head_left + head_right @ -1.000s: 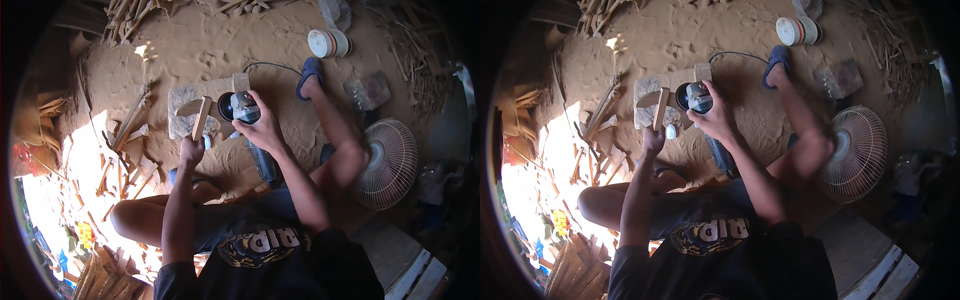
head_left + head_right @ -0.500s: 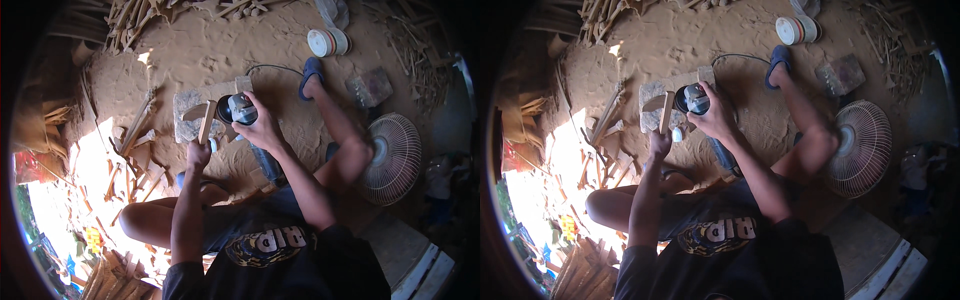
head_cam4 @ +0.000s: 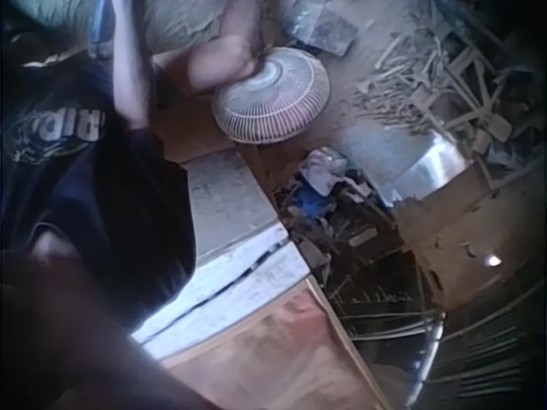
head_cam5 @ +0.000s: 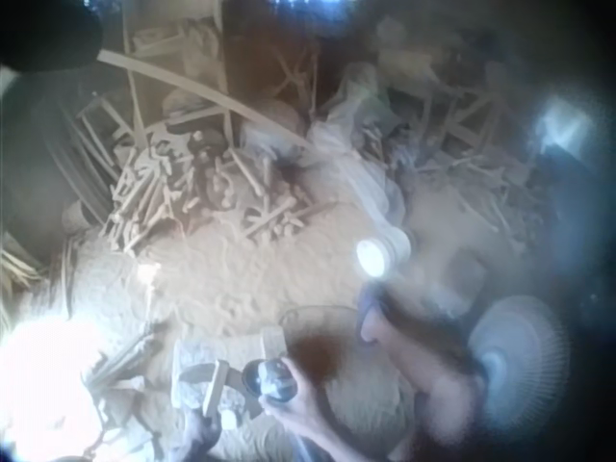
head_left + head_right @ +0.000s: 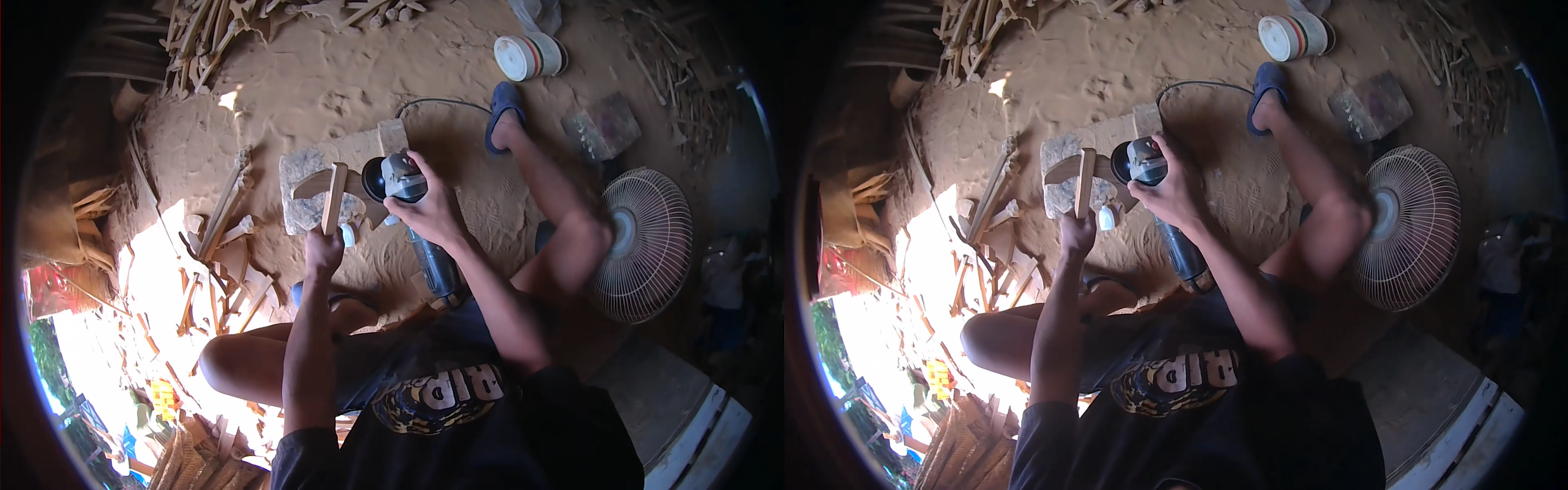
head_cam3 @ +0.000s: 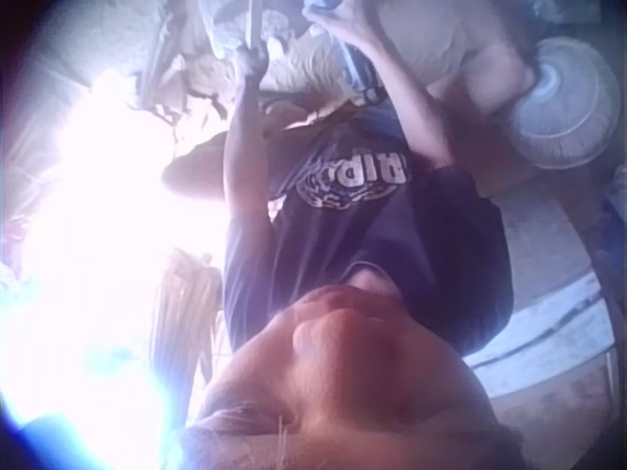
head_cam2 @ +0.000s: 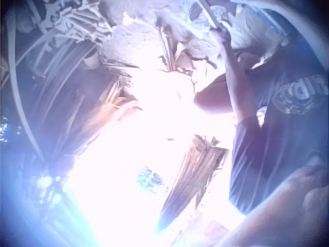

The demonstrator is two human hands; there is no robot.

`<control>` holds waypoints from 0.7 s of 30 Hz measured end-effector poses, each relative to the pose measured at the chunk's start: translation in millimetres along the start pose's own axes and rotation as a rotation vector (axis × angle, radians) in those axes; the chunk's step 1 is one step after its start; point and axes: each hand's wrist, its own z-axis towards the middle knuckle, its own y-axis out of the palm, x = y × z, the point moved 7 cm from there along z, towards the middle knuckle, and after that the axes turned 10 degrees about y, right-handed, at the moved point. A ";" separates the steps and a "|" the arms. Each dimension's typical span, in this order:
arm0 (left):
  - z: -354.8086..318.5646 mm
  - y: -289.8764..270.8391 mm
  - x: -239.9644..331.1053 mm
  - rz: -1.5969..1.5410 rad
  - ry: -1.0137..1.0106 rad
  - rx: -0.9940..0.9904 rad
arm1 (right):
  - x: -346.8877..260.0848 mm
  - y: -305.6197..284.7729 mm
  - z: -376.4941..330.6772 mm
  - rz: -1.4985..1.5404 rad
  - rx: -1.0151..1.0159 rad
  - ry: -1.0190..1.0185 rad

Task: The person sands a piece of wood using an angle grinder, turning the wood over and working on different sides.

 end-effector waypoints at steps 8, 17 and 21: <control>-1.2 -0.3 -8.4 0.003 0.021 0.054 | -9.0 5.2 -16.9 -0.043 -0.060 0.116; 3.9 -1.1 -2.5 0.000 0.031 0.019 | -11.5 -8.8 -8.3 -0.315 -0.050 0.110; 4.0 3.9 -0.6 -0.019 0.027 0.000 | -3.7 -9.0 -3.8 -0.038 0.046 -0.025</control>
